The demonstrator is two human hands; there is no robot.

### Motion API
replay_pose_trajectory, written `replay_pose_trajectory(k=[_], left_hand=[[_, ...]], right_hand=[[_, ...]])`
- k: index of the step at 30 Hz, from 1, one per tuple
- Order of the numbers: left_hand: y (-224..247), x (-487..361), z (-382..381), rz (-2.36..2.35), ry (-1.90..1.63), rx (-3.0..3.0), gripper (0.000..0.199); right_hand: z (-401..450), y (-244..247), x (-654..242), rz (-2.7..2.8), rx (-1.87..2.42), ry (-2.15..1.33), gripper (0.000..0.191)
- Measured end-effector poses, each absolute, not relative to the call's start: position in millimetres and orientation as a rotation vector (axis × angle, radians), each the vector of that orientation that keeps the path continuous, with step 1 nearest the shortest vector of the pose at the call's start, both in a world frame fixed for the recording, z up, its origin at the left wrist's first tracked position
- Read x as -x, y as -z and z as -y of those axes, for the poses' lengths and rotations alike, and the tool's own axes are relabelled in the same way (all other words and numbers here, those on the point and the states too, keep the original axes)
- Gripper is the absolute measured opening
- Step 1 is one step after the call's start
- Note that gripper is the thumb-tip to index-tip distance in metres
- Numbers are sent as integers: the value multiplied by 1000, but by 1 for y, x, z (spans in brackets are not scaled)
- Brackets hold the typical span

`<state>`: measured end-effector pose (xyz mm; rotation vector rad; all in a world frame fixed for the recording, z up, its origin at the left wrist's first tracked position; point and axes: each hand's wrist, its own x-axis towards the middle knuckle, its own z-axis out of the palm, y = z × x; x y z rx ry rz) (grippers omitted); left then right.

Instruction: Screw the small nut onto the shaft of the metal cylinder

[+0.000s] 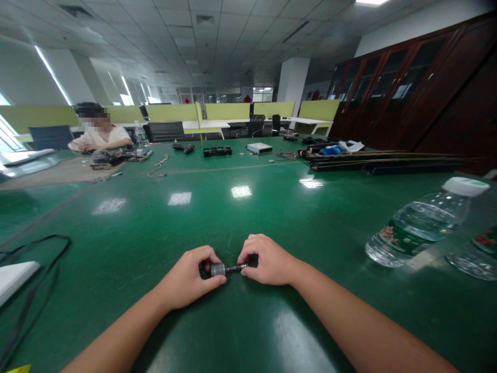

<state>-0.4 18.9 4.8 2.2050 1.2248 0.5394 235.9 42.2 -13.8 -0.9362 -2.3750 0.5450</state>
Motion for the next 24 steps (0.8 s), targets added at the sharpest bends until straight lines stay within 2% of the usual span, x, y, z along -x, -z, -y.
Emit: replay_pose_trajectory(k=[24], left_hand=[[-5,0,-19,-1249,-522,-2210,16]], right_hand=[[-51,11,-250,2406,1041,-516,10]])
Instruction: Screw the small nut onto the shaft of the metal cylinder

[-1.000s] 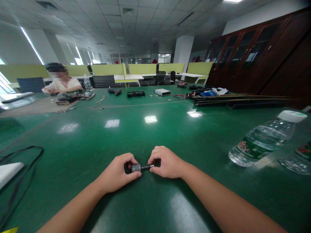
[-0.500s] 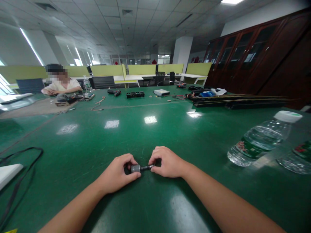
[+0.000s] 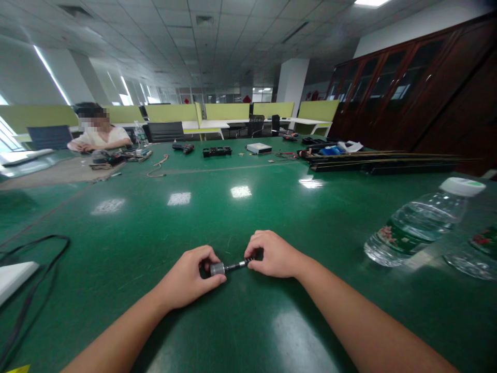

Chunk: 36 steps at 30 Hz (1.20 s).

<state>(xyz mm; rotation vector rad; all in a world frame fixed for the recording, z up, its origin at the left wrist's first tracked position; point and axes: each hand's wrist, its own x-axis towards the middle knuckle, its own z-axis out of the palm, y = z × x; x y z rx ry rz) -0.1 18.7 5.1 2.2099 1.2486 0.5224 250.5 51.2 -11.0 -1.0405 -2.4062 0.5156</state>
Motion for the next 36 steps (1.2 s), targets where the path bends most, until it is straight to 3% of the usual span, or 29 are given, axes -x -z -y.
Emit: replay_pose_trajectory(k=[21,26,31,36], left_hand=[[-3,2,-18,-1234,-537,-2217,17],[-3,2,-18,-1235,-540,-2226,16],[-1,1,-19,-1218,-539,-2228,16],[-2,2,-19,-1197,-534,-2230,21]], right_hand=[[-45,6,-246,2424,954,-611,10],[-39,14,-226,2288,989,-676,29],[-33,19,-217,2283,929,-676,33],[-34,17,-220,2342,935,-634,18]])
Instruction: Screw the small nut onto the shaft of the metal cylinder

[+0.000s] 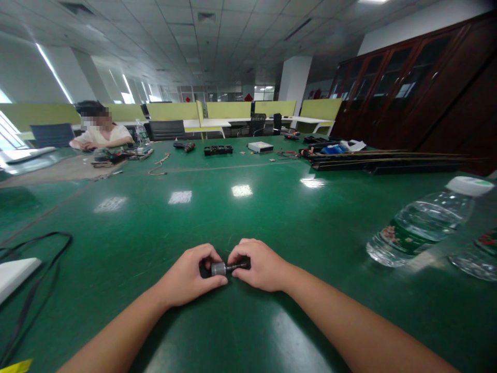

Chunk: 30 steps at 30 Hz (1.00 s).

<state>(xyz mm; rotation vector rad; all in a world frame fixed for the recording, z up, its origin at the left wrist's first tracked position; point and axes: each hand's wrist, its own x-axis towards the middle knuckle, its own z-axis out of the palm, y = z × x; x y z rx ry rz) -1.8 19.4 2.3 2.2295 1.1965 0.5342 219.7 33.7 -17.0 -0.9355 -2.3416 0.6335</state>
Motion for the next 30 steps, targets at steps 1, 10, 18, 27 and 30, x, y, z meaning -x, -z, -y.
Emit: replay_pose_trajectory(k=[1,10,18,27,30], left_hand=[[-3,2,-19,-1190,-536,-2231,21],[-3,1,-19,-1175,-542,-2230,16],[-3,1,-19,-1191,-522,-2209,17],[-3,2,-19,-1182,-509,-2190,16],[-3,2,-19,-1181,-511,-2186,15]], right_hand=[[-34,17,-220,2358,917,-623,16],[-35,19,-219,2396,801,-550,11],[-35,20,-219,2414,808,-519,15],[-39,22,-220,2414,794,-517,14],[-38,22,-220,2419,800,-520,13]])
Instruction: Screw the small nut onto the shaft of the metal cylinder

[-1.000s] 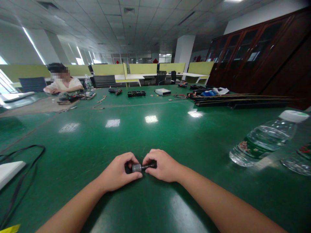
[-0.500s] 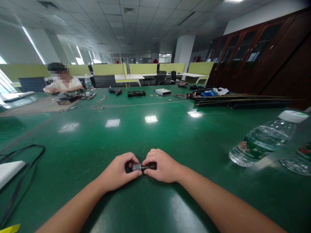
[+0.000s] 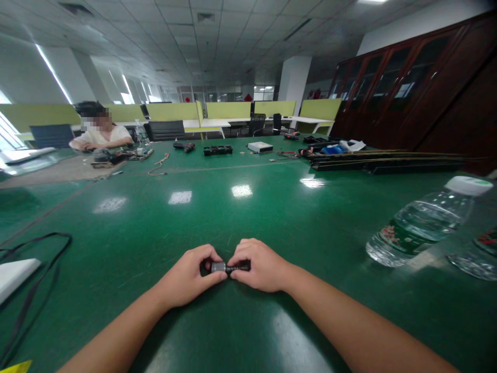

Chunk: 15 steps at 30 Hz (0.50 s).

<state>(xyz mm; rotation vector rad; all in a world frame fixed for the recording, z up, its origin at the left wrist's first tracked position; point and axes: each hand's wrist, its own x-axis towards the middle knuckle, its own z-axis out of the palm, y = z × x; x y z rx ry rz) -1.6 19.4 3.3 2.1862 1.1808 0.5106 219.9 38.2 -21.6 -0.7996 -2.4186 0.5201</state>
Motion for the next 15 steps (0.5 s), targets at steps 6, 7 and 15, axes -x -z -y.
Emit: replay_pose_trajectory(k=[6,7,15], left_hand=[[-3,1,-19,-1189,-515,-2182,16],[-3,1,-19,-1191,-512,-2183,16],[-3,1,-20,-1198,-516,-2187,17]], right_hand=[[-37,20,-221,2422,801,-521,12],[-37,20,-221,2423,801,-523,12],[-38,19,-224,2427,821,-533,12]])
